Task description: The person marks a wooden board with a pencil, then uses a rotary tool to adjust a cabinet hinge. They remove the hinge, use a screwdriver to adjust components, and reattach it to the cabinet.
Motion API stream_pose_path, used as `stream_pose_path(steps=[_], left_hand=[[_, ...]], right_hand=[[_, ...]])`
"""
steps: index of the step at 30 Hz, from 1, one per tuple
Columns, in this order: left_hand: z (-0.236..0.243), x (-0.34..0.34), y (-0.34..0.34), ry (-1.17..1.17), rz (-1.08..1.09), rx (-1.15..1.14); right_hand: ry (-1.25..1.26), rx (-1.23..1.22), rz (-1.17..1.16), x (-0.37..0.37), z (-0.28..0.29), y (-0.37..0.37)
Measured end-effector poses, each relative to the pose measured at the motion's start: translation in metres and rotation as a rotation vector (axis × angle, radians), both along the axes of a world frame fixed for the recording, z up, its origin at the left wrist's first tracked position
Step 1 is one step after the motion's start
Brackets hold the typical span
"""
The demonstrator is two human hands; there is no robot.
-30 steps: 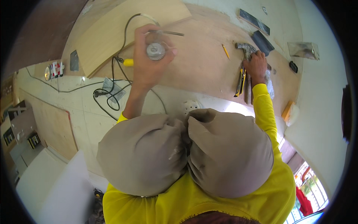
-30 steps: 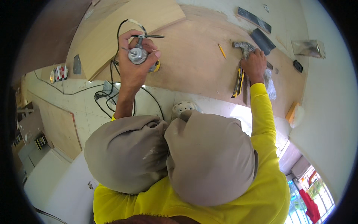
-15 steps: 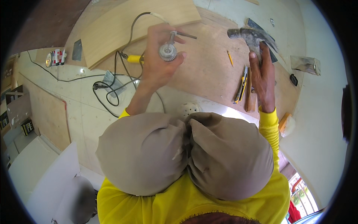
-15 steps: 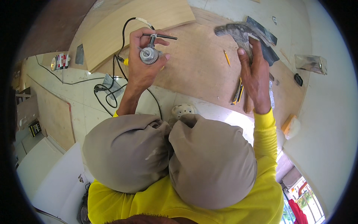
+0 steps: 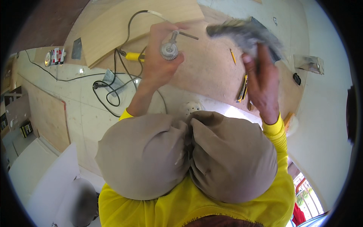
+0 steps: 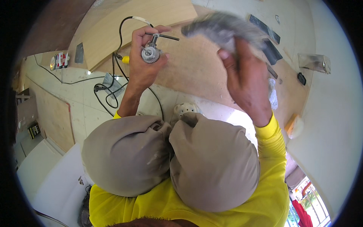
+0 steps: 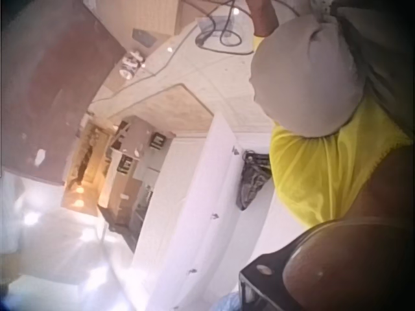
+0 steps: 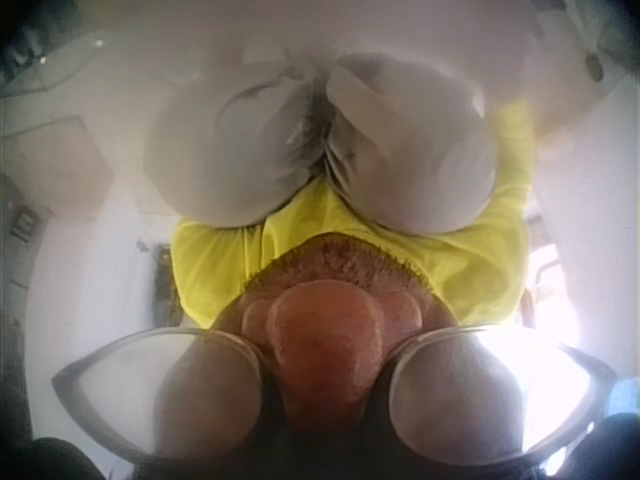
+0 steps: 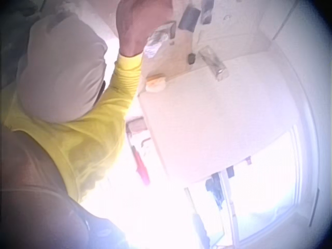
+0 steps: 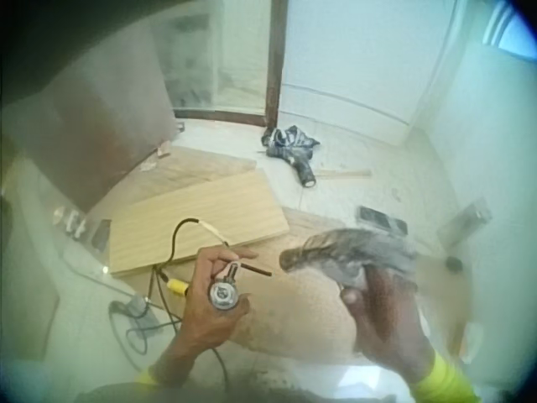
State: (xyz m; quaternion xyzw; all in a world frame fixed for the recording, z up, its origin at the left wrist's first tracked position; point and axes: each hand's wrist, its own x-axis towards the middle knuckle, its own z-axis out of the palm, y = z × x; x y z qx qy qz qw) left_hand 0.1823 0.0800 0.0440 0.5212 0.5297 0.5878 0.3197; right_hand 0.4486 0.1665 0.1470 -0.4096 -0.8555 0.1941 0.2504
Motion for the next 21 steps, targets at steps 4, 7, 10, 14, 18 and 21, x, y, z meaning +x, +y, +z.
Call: stream_pose_path(steps=[4, 7, 10, 14, 18, 21], left_hand=[[-0.001, 0.002, -0.001, -0.014, -0.014, -0.028], [0.003, 0.0, 0.007, 0.029, -0.001, 0.002], [0.001, -0.004, 0.012, 0.034, 0.041, 0.02], [0.001, -0.001, 0.002, 0.002, 0.016, -0.017], [0.001, -0.001, 0.007, 0.026, -0.011, 0.022], [0.007, -0.003, 0.005, 0.065, 0.059, -0.02]], right_hand=[[0.47, -0.023, -0.055, -0.001, 0.009, -0.001], [-0.008, 0.146, 0.022, 0.003, -0.026, -0.007], [-0.013, 0.015, 0.022, -0.01, -0.03, 0.001], [0.274, -0.049, -0.137, -0.01, -0.004, -0.008], [0.341, -0.041, -0.068, -0.008, -0.042, -0.01], [-0.087, -0.103, 0.052, -0.024, -0.06, -0.027]])
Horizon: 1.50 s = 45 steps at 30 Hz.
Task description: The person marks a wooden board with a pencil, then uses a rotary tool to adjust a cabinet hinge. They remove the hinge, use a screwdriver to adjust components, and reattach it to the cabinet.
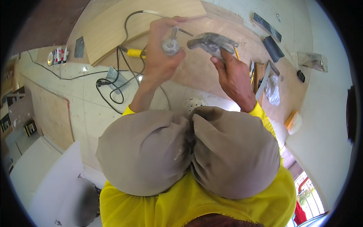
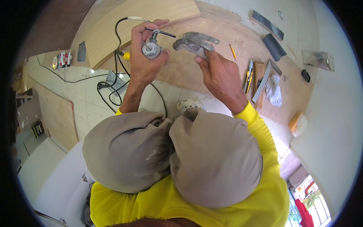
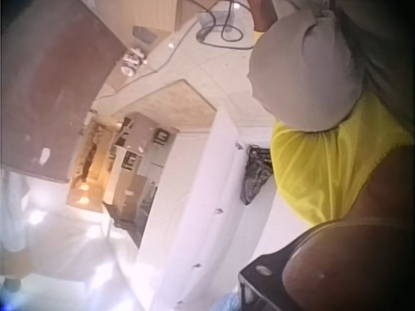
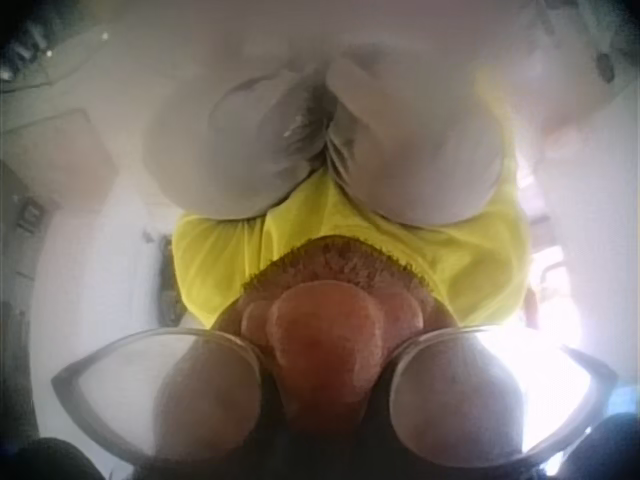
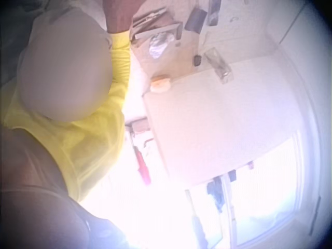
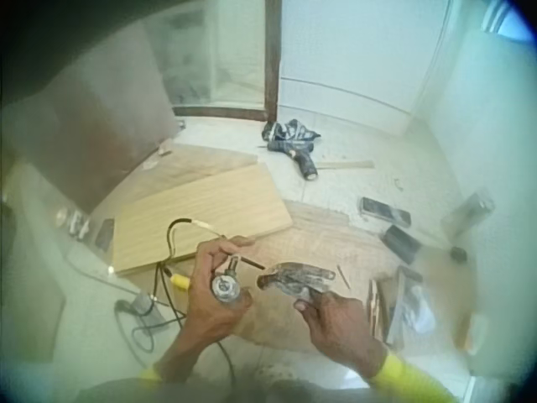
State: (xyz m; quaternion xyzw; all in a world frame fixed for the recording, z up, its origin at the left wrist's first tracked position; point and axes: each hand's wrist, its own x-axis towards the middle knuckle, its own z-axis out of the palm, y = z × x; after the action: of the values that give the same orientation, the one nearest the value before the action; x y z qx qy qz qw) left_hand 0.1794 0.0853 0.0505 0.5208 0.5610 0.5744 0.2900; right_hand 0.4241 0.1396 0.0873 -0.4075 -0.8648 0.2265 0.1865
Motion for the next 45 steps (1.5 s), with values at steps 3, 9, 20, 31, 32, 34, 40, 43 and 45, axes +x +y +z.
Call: stream_pose_path(steps=[3, 9, 20, 31, 32, 34, 40, 43, 45], left_hand=[[-0.011, 0.005, -0.004, -0.039, -0.048, 0.057], [0.002, 0.002, -0.004, -0.091, -0.008, -0.034], [-0.008, 0.002, -0.016, 0.058, 0.052, 0.008], [-0.041, 0.004, -0.03, 0.02, 0.233, -0.012], [-0.043, -0.003, -0.032, 0.157, 0.213, -0.036], [-0.044, -0.01, -0.032, 0.34, 0.184, -0.058], [-0.04, -0.016, -0.027, 0.296, 0.153, -0.048], [-0.039, -0.023, -0.026, 0.228, 0.094, 0.055], [-0.043, -0.026, -0.024, 0.113, 0.023, 0.109]], right_hand=[[0.194, -0.009, -0.065, 0.003, -0.033, -0.015], [0.174, 0.082, -0.29, 0.01, -0.071, -0.015], [-0.003, 0.237, -0.155, 0.019, -0.131, 0.003], [-0.007, -0.381, 1.009, -0.115, 0.048, 0.121], [-0.105, -0.469, 0.976, -0.122, 0.053, 0.123], [-0.275, -0.471, 1.0, -0.135, 0.05, 0.131], [0.3, 0.26, 0.923, -0.123, -0.014, 0.104], [0.493, 0.215, 0.673, -0.123, -0.03, 0.093], [0.684, -0.008, 0.531, -0.12, -0.04, 0.105]])
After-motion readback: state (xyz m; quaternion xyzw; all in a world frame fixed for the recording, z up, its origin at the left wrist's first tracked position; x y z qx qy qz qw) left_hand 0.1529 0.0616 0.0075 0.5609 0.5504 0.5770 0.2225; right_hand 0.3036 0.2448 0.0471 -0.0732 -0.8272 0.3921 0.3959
